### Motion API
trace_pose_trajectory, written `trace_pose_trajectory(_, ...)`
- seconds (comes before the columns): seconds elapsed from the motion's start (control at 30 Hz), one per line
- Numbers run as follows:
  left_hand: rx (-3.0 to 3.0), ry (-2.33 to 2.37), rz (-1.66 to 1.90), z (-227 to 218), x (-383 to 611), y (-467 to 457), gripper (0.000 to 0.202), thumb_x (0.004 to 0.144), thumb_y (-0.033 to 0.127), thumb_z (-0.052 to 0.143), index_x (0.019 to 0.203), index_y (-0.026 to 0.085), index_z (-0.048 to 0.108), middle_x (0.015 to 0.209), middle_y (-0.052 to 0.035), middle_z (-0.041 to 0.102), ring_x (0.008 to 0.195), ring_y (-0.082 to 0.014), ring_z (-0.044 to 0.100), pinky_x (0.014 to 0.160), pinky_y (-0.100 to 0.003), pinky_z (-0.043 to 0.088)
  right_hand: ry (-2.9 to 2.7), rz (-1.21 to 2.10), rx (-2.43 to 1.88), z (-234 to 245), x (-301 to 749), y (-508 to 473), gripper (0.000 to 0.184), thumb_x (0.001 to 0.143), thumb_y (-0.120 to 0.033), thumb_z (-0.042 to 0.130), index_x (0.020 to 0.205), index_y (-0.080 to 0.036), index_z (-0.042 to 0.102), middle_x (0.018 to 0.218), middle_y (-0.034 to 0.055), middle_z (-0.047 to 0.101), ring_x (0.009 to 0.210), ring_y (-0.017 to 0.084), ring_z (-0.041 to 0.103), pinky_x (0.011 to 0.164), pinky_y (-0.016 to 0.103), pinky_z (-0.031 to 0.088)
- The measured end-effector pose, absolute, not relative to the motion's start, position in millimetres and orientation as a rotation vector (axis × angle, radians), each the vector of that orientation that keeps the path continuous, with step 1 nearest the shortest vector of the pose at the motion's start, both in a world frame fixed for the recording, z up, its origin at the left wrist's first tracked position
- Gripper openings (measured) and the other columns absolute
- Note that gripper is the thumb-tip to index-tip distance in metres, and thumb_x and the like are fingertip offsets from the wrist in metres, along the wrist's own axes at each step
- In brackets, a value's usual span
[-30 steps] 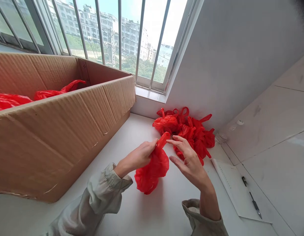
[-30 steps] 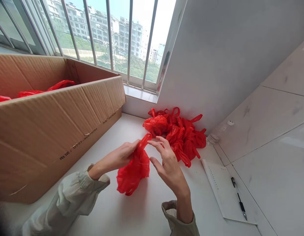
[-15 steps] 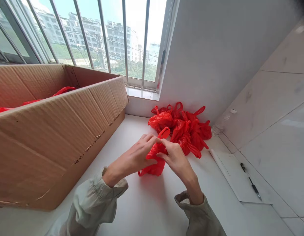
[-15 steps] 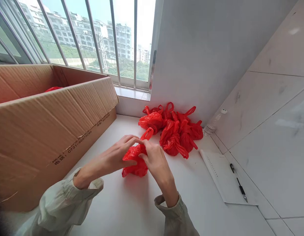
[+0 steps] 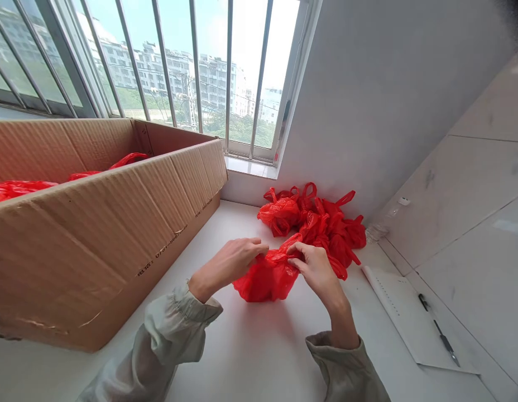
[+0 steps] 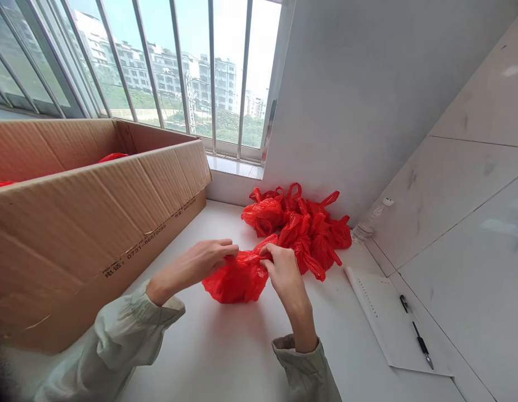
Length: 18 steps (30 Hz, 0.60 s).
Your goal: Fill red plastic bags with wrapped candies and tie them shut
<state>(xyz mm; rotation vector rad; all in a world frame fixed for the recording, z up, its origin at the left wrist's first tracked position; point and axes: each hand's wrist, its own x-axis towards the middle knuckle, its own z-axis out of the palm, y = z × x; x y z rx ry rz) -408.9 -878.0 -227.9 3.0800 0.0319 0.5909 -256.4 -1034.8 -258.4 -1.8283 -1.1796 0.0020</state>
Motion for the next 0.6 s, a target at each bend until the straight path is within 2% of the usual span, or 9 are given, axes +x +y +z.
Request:
trace_pose_trajectory(0.13, 2.85, 0.051, 0.67, -209, -426, -856, 0.016, 0.086, 0.006, 0.045, 0.075, 0.018, 0.049, 0.078, 0.0021, 0.053, 0.064, -0.0107, 0.043, 0.059, -0.024, 0.03, -0.996, -0.077, -1.956, -257, -233, -1048, 0.015, 0.078, -0.019, 0.049, 0.082, -0.022, 0.064, 0.076, 0.0014, 0.069, 0.069, 0.018, 0.061, 0.065, 0.029, 0.044)
trace_pose_trajectory(0.23, 2.675, 0.067, 0.573, -202, -436, -838, 0.013, 0.085, 0.009, 0.047, 0.077, 0.018, 0.053, 0.079, 0.002, 0.057, 0.068, -0.0114, 0.049, 0.063, -0.022, 0.036, -0.964, -0.021, -2.033, -258, -222, -1056, 0.018, 0.078, -0.018, 0.045, 0.081, -0.023, 0.062, 0.078, 0.0004, 0.07, 0.07, 0.017, 0.063, 0.066, 0.027, 0.046)
trace_pose_trajectory(0.3, 2.593, 0.11, 0.497, -204, -437, -829, 0.013, 0.087, 0.011, 0.046, 0.079, 0.019, 0.054, 0.08, 0.0021, 0.058, 0.069, -0.0118, 0.049, 0.063, -0.022, 0.037, -1.039, 0.012, -2.077, -263, -218, -1057, 0.023, 0.081, -0.018, 0.041, 0.081, -0.023, 0.063, 0.087, 0.0013, 0.071, 0.08, 0.018, 0.066, 0.073, 0.028, 0.049)
trace_pose_trajectory(0.37, 2.527, 0.186, 0.462, -210, -435, -822, 0.015, 0.09, 0.011, 0.042, 0.084, 0.019, 0.054, 0.084, 0.0019, 0.059, 0.072, -0.0125, 0.05, 0.065, -0.023, 0.038, -1.143, 0.017, -2.116, -272, -217, -1054, 0.028, 0.086, -0.021, 0.039, 0.092, -0.024, 0.066, 0.107, 0.0041, 0.07, 0.1, 0.02, 0.067, 0.084, 0.031, 0.051)
trace_pose_trajectory(0.47, 2.462, 0.261, 0.393, -224, -428, -819, 0.021, 0.093, 0.009, 0.036, 0.095, 0.021, 0.054, 0.093, 0.0012, 0.06, 0.082, -0.0133, 0.052, 0.074, -0.024, 0.039, -1.27, -0.043, -2.157, -293, -214, -1049, 0.04, 0.087, -0.029, 0.048, 0.124, -0.027, 0.063, 0.141, 0.0074, 0.054, 0.129, 0.024, 0.054, 0.099, 0.035, 0.05)
trace_pose_trajectory(0.53, 2.435, 0.282, 0.325, -233, -422, -824, 0.023, 0.093, 0.008, 0.037, 0.099, 0.022, 0.054, 0.098, 0.0006, 0.059, 0.087, -0.0138, 0.053, 0.08, -0.025, 0.04, -1.403, -0.095, -2.124, -310, -207, -1045, 0.054, 0.084, -0.031, 0.057, 0.137, -0.027, 0.055, 0.149, 0.0087, 0.048, 0.135, 0.027, 0.049, 0.102, 0.035, 0.05)
trace_pose_trajectory(0.6, 2.401, 0.321, 0.273, -241, -416, -834, 0.02, 0.093, 0.009, 0.041, 0.098, 0.022, 0.054, 0.099, 0.0, 0.059, 0.089, -0.0143, 0.054, 0.083, -0.025, 0.041, -1.62, -0.148, -2.025, -330, -193, -1041, 0.057, 0.08, -0.025, 0.062, 0.137, -0.026, 0.057, 0.144, 0.0097, 0.054, 0.132, 0.029, 0.053, 0.1, 0.034, 0.052)
